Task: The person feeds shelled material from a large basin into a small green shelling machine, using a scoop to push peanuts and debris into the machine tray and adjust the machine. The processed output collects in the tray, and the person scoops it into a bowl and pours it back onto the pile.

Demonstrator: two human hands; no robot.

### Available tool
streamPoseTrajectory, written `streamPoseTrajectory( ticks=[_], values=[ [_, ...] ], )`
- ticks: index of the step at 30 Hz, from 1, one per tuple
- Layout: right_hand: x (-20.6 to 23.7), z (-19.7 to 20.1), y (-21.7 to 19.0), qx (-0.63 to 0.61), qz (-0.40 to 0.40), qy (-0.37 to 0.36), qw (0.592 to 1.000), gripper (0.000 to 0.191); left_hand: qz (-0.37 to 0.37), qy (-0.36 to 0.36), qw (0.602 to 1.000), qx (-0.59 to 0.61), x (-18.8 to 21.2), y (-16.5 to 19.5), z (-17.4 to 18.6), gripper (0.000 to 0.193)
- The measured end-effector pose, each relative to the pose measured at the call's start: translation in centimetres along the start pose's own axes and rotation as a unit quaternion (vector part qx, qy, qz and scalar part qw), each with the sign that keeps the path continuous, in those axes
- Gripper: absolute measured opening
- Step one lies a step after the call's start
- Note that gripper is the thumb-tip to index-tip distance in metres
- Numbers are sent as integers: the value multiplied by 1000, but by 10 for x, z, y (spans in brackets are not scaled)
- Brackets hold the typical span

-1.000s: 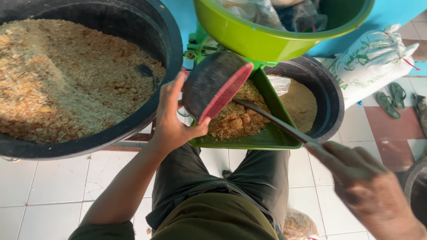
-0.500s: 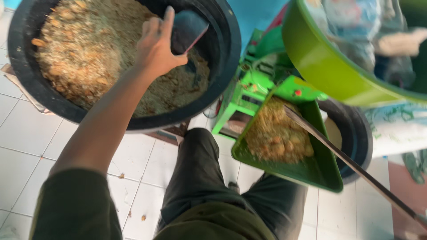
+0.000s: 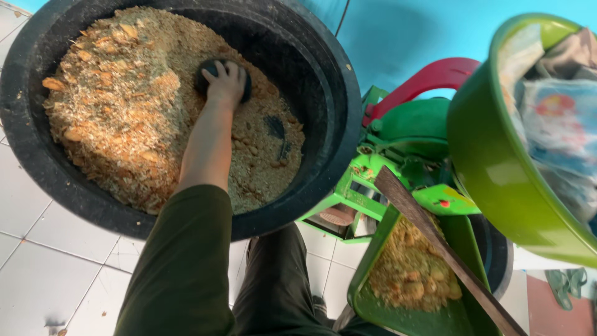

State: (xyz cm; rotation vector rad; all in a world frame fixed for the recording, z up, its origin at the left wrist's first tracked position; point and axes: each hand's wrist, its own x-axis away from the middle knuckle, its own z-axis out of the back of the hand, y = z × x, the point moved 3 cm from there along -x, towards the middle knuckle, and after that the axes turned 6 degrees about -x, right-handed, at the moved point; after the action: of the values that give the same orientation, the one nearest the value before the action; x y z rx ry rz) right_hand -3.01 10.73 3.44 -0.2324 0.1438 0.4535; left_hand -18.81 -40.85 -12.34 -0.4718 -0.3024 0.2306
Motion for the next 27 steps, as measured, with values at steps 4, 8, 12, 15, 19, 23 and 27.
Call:
streamPoseTrajectory(
  ticks=[4,8,12,15,19,23,27],
  values=[
    [-27,-8,-27,-6,23,-5,1000,39,-32,-32,994,98,0,-5,-18,105],
    [-46,-11,-53,-28,75,-12,997,38,-16,-104,975,196,11,-11,-36,113],
    [-100,-62,-79,-82,101,-47,990,33,-32,-44,967,250,35,-9,-38,124],
    [-149,-121,-125,110,240,-128,956,14,-32,-99,955,278,51,-8,-35,124],
    [-191,-177,-187,160,228,-203,939,18,-35,-85,947,306,74,-6,-22,122],
    [-199,-205,-212,96,127,-230,960,15,-18,-141,926,350,92,-9,-16,109],
    [-190,-214,-228,202,265,-212,918,15,4,-130,914,384,103,-19,-16,113]
  ],
)
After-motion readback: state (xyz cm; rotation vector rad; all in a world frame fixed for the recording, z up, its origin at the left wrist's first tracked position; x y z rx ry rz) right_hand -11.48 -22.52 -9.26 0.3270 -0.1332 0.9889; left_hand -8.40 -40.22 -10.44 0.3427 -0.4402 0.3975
